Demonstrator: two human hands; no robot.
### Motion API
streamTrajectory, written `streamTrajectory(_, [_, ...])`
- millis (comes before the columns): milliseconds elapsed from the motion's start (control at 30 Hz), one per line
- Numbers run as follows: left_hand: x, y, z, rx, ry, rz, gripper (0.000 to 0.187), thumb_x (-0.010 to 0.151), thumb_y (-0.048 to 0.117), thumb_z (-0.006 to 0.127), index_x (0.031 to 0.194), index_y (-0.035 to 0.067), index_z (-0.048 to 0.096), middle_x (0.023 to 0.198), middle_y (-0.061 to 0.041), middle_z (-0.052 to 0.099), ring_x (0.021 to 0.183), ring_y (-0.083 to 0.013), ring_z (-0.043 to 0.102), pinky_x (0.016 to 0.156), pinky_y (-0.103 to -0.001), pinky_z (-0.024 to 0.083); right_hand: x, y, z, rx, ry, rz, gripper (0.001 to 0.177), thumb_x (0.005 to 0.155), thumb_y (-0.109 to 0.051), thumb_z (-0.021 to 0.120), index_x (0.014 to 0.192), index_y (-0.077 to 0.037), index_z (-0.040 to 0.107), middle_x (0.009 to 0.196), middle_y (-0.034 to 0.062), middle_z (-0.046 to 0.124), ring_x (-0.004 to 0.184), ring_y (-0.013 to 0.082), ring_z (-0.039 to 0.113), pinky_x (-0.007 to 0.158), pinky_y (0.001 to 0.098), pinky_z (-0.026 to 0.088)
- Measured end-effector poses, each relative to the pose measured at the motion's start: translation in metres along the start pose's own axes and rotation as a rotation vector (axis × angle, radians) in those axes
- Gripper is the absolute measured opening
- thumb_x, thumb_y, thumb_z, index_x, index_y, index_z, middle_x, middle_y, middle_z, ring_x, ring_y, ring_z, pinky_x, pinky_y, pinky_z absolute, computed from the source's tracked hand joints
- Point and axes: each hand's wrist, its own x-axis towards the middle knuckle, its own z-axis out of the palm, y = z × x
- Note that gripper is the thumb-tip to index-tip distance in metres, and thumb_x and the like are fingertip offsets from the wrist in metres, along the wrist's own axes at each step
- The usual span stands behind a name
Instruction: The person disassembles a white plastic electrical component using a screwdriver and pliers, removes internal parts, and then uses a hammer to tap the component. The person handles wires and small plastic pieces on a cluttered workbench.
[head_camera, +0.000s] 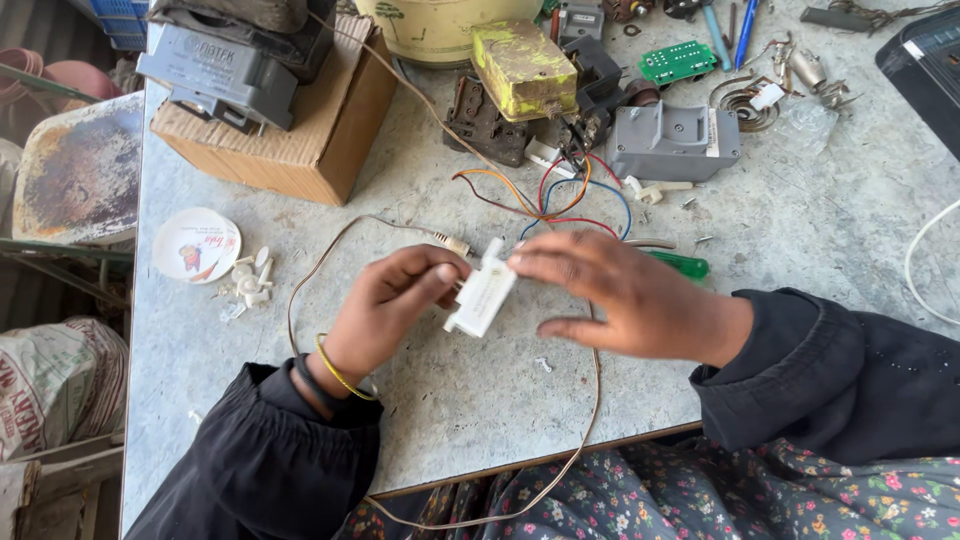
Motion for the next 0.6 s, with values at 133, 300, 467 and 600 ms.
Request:
streamTrajectory(133, [-0.001,-0.007,0.014,-0.158,-0.127,-0.140,0.027,0.108,0.020,0.055,0.120,-0.001,0.067,0.106,-0.002,0.071,0.096,-0.0088,0.066,0.087,-0.027,0.056,-0.007,-0.007,0.005,0.155,-0.030,0.088,0.068,0.086,-0.024,0.082,0.145,-0.010,0.051,0.126,0.0105,0.062,0.115,0.0290,0.064,0.097,0.0401,0.052])
streamTrajectory(300, [-0.004,0.008,0.023,-0.402,-0.091,-0.193,0.040,0.106,0.028,0.056,0.138,0.005,0.055,0.121,-0.005,0.065,0.105,-0.0102,0.064,0.090,-0.029,0.055,-0.010,-0.005,0.008,0.112,0.004,0.181,0.065,0.081,-0.026,0.085,0.137,-0.010,0.059,0.109,0.0084,0.071,0.095,0.0259,0.069,0.082,0.0393,0.054])
streamTrajectory(467, [-0.011,0.013,0.035,-0.315,-0.195,-0.166,0.057,0.102,0.032,0.062,0.147,-0.002,0.047,0.131,-0.007,0.063,0.116,-0.0115,0.061,0.098,-0.030,0.052,-0.011,-0.005,0.008,0.133,0.014,0.272,0.054,0.083,-0.027,0.083,0.130,-0.010,0.062,0.104,0.0054,0.071,0.088,0.0192,0.071,0.077,0.0358,0.055])
streamTrajectory(600, [-0.013,0.004,0.040,-0.321,-0.236,-0.124,0.062,0.104,0.028,0.068,0.152,-0.003,0.045,0.139,-0.009,0.061,0.126,-0.0119,0.059,0.108,-0.028,0.049,-0.008,-0.006,0.008,0.110,0.030,0.275,0.050,0.086,-0.027,0.083,0.128,-0.009,0.063,0.101,0.0053,0.068,0.087,0.0172,0.068,0.077,0.0339,0.054])
